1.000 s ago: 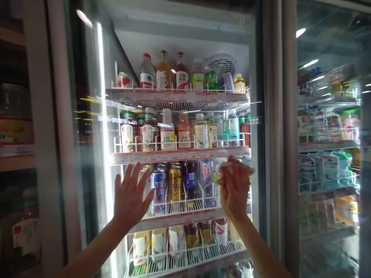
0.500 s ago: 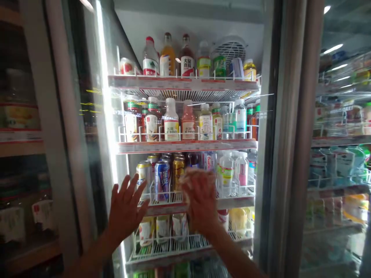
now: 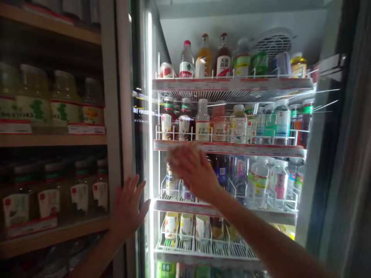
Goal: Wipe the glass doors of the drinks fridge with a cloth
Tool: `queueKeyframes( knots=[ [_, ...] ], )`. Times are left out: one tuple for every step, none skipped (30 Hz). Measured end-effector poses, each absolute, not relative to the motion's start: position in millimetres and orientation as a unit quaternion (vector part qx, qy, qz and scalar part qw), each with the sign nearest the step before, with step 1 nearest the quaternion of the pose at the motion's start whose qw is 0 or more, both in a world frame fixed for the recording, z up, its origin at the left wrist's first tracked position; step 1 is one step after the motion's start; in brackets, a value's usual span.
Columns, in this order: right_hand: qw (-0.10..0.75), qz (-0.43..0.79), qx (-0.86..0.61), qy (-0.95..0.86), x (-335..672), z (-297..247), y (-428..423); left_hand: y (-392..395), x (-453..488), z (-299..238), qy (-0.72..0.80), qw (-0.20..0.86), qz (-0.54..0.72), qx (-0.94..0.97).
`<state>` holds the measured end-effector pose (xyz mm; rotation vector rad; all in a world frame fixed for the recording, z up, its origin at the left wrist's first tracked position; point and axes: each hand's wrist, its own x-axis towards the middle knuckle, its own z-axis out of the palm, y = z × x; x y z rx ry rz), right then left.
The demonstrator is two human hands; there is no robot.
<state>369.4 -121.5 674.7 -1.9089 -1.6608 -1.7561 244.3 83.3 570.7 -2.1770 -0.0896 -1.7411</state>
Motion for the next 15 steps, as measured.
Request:
queueKeyframes(
  knots=[
    [0.075, -0.586, -0.637, -0.495, 368, 683, -115, 86, 241, 571, -0.037, 0.18, -0.609, -0.772],
    [0.107, -0.595, -0.646, -0.466, 366, 688, -108, 89, 238, 570, -0.043, 0.185, -0.602, -0.776],
    [0.112, -0.594, -0.646, -0.466, 364, 688, -102, 92, 235, 568, -0.047, 0.19, -0.593, -0.781],
    [0.094, -0.585, -0.634, -0.496, 362, 683, -97, 94, 232, 566, -0.05, 0.194, -0.582, -0.788],
    [0.057, -0.568, -0.615, -0.544, 359, 675, -93, 97, 228, 563, -0.05, 0.197, -0.572, -0.795],
    [0.014, -0.546, -0.589, -0.596, 356, 666, -91, 99, 223, 560, -0.05, 0.199, -0.563, -0.8],
    [-0.02, -0.527, -0.564, -0.636, 352, 659, -89, 101, 218, 557, -0.051, 0.199, -0.557, -0.805],
    [-0.032, -0.518, -0.547, -0.657, 349, 655, -88, 103, 213, 556, -0.054, 0.196, -0.55, -0.81],
    [-0.025, -0.517, -0.543, -0.661, 346, 654, -87, 105, 207, 556, -0.058, 0.191, -0.543, -0.815],
    [0.003, -0.524, -0.558, -0.644, 344, 656, -84, 107, 202, 557, -0.062, 0.185, -0.537, -0.821],
    [0.048, -0.531, -0.581, -0.615, 343, 657, -81, 109, 198, 559, -0.065, 0.179, -0.53, -0.826],
    [0.091, -0.533, -0.608, -0.581, 342, 655, -76, 111, 195, 563, -0.069, 0.171, -0.523, -0.832],
    [0.115, -0.523, -0.622, -0.571, 342, 648, -71, 113, 192, 566, -0.07, 0.164, -0.518, -0.836],
    [0.116, -0.5, -0.622, -0.591, 342, 634, -66, 115, 191, 570, -0.072, 0.158, -0.515, -0.839],
    [0.1, -0.469, -0.611, -0.629, 341, 615, -63, 116, 189, 572, -0.072, 0.153, -0.514, -0.841]
  ],
)
